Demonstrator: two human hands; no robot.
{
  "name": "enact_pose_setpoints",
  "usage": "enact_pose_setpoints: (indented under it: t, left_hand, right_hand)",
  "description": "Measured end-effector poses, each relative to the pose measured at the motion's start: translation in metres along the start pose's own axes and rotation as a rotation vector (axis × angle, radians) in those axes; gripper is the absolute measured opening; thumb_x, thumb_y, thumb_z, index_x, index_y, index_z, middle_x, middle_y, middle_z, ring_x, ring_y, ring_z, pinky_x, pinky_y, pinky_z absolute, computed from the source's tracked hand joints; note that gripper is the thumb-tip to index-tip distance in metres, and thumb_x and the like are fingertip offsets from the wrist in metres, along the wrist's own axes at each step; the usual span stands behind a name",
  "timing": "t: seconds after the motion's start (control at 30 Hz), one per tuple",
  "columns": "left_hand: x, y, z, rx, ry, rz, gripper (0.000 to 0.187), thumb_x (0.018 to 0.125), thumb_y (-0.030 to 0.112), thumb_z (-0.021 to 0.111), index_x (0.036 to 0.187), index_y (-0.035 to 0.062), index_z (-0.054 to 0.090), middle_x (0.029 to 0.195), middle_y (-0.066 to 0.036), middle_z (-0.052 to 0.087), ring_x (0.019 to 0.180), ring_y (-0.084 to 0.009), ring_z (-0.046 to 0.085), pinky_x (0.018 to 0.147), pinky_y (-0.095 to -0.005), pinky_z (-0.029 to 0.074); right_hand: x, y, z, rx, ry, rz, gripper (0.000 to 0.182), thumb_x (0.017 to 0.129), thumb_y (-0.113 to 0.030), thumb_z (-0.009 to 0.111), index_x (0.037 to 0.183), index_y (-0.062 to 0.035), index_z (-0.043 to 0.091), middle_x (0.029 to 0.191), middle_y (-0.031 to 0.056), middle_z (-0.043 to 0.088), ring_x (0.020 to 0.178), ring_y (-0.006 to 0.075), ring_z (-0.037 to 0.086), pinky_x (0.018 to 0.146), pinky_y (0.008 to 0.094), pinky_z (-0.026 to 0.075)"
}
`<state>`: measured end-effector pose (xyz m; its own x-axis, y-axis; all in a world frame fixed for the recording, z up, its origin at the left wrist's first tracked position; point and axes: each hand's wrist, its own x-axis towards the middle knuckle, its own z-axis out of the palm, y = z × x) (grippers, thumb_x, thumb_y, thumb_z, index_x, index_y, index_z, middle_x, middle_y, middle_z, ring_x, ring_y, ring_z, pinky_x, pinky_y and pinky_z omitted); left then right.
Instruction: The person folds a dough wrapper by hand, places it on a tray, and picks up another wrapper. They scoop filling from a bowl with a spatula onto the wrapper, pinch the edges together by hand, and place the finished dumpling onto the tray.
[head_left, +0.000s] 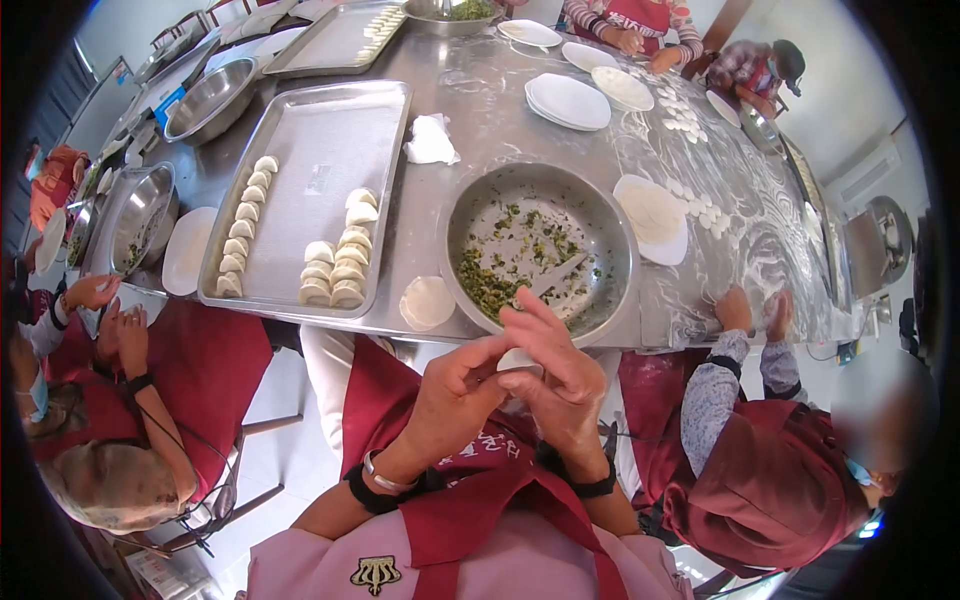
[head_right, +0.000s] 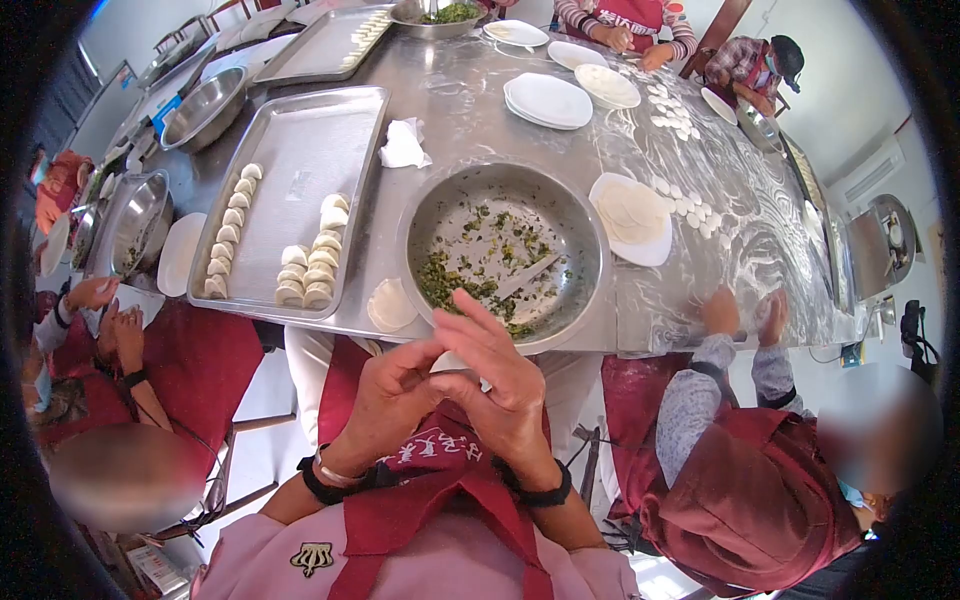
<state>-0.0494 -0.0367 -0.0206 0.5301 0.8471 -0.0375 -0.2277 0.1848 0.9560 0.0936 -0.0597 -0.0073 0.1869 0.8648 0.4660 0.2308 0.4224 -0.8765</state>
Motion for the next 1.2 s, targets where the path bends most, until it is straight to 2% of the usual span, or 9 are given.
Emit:
enact_pose_setpoints:
  t: [0.07,0.17,0.33,0.43,0.57,0.73,0.87,1.13,1.2]
  left_hand:
    - [0.001,0.004,0.005,-0.065,0.041,0.063,0.029,0.097,0.001,0.060,0.126,-0.0030,0.058,0.111,-0.007,0.067,0.098,-0.0090,0.062,0.082,-0.0234,0.053]
    - [-0.001,0.006,0.003,-0.026,0.021,0.045,0.033,0.097,0.001,0.062,0.129,-0.0044,0.056,0.117,-0.008,0.066,0.110,-0.0124,0.061,0.093,-0.0274,0.050]
    - [-0.001,0.006,-0.001,0.042,-0.004,-0.016,0.034,0.097,0.000,0.060,0.129,-0.0039,0.055,0.122,-0.010,0.063,0.109,-0.0125,0.061,0.092,-0.0273,0.051]
    - [0.001,0.007,0.002,-0.066,0.009,-0.037,0.036,0.096,0.000,0.060,0.131,-0.0034,0.053,0.122,-0.009,0.063,0.108,-0.0123,0.061,0.093,-0.0269,0.050]
    - [-0.001,0.008,0.003,-0.066,-0.030,-0.047,0.043,0.094,0.000,0.061,0.135,-0.0051,0.048,0.124,-0.010,0.061,0.115,-0.0138,0.058,0.099,-0.0300,0.047]
    - [0.000,0.013,0.006,-0.404,-0.124,-0.085,0.053,0.101,0.019,0.057,0.144,-0.0069,0.037,0.133,-0.013,0.054,0.124,-0.0190,0.054,0.108,-0.0373,0.042]
    - [-0.001,0.013,-0.003,-0.584,-0.172,-0.190,0.059,0.105,0.033,0.050,0.147,-0.0053,0.033,0.137,-0.012,0.051,0.126,-0.0206,0.052,0.109,-0.0393,0.041]
    - [0.001,0.015,0.010,-0.578,-0.063,-0.176,0.059,0.104,0.035,0.051,0.144,-0.0060,0.036,0.134,-0.012,0.053,0.121,-0.0205,0.056,0.108,-0.0382,0.042]
    - [0.002,0.012,0.007,-0.625,-0.106,-0.176,0.057,0.104,0.034,0.051,0.144,-0.0041,0.036,0.134,-0.011,0.054,0.121,-0.0199,0.055,0.108,-0.0376,0.042]
  right_hand:
    - [0.001,-0.007,0.003,0.011,0.043,0.065,0.021,0.083,-0.009,0.076,0.104,-0.0046,0.074,0.113,0.0126,0.073,0.126,0.0352,0.059,0.110,0.0490,0.040]
    - [-0.001,-0.001,-0.005,-0.071,-0.062,0.005,0.022,0.084,-0.014,0.076,0.104,-0.0039,0.074,0.118,0.0143,0.071,0.130,0.0356,0.056,0.111,0.0491,0.039]
    - [-0.006,0.016,-0.011,-0.177,-0.160,-0.123,0.027,0.087,-0.018,0.074,0.110,-0.0044,0.073,0.127,0.0159,0.067,0.135,0.0363,0.050,0.113,0.0497,0.036]
    - [0.001,-0.007,0.007,-0.102,0.052,0.031,0.021,0.090,-0.017,0.071,0.108,-0.0060,0.074,0.121,0.0126,0.070,0.134,0.0360,0.051,0.113,0.0517,0.034]
    - [-0.003,0.003,0.002,-0.176,0.000,-0.053,0.028,0.089,-0.018,0.071,0.113,-0.0024,0.071,0.124,0.0147,0.069,0.135,0.0393,0.050,0.113,0.0522,0.034]
    - [0.002,0.012,-0.015,-0.427,-0.196,-0.173,0.037,0.090,-0.024,0.070,0.117,0.0013,0.068,0.128,0.0187,0.065,0.138,0.0413,0.045,0.114,0.0513,0.033]
    - [0.003,-0.001,0.003,-0.229,-0.001,-0.022,0.030,0.094,-0.023,0.065,0.114,-0.0028,0.070,0.127,0.0150,0.067,0.140,0.0380,0.044,0.114,0.0519,0.031]
    - [0.000,0.017,-0.013,-0.564,-0.256,-0.249,0.054,0.092,-0.037,0.065,0.127,0.0037,0.061,0.137,0.0209,0.058,0.138,0.0441,0.043,0.110,0.0512,0.038]
    - [0.001,0.015,-0.005,-0.480,-0.164,-0.177,0.047,0.095,-0.033,0.062,0.125,0.0028,0.063,0.137,0.0194,0.059,0.138,0.0436,0.044,0.111,0.0519,0.037]
